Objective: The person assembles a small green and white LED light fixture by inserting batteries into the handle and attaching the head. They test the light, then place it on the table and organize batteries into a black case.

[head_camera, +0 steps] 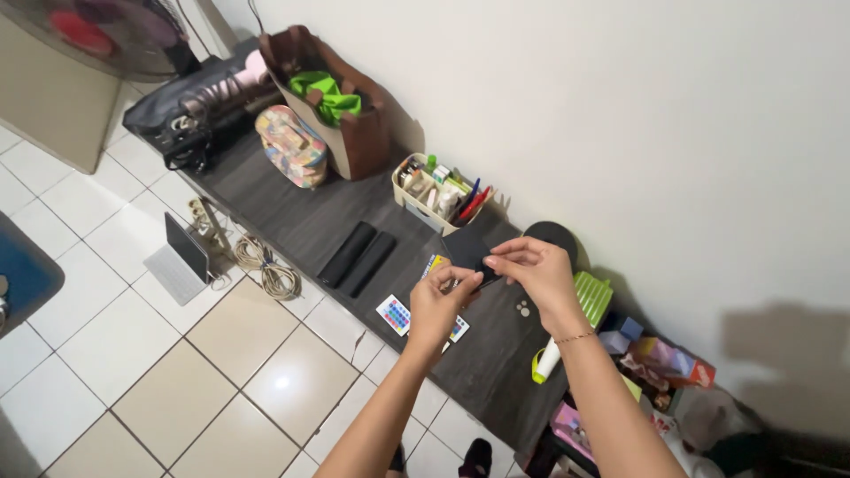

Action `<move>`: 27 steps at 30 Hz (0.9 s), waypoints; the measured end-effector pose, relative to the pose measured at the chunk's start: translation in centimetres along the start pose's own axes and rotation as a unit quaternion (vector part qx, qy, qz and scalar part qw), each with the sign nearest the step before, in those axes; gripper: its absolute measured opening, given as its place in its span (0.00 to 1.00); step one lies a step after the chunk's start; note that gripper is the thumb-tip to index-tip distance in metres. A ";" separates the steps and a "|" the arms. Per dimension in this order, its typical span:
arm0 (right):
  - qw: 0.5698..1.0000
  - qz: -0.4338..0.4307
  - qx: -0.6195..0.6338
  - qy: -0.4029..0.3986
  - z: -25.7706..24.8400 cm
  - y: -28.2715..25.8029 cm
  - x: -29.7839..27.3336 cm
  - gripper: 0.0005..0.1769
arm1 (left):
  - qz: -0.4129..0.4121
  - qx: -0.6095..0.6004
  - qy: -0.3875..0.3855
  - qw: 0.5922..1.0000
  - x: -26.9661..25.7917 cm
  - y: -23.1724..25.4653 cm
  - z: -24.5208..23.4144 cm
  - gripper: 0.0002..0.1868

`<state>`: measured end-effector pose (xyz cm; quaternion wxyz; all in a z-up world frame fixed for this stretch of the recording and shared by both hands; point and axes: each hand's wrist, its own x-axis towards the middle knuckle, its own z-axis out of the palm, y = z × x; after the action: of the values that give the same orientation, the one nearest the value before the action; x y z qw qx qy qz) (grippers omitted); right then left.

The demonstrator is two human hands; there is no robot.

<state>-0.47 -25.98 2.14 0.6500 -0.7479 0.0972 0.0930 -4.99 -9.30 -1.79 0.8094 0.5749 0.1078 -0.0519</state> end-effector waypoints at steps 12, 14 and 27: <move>0.997 -0.012 0.000 -0.070 1.4 -4.7 -1.9 0.12 | 0.022 -0.005 -0.006 1.000 -2.6 6.2 -0.7 0.11; 0.997 -0.020 -0.007 -0.072 1.5 -5.2 -2.1 0.13 | 0.031 -0.010 -0.009 0.999 -2.8 6.8 -0.7 0.11; 0.994 -0.016 -0.007 -0.107 0.6 -7.7 -3.6 0.17 | -0.024 0.097 0.037 0.994 -4.4 11.7 -0.2 0.12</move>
<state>-1.92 -24.24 10.37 0.6532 -0.7393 0.0142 0.1628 -6.81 -5.41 9.98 0.7438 0.6494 0.1462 -0.0606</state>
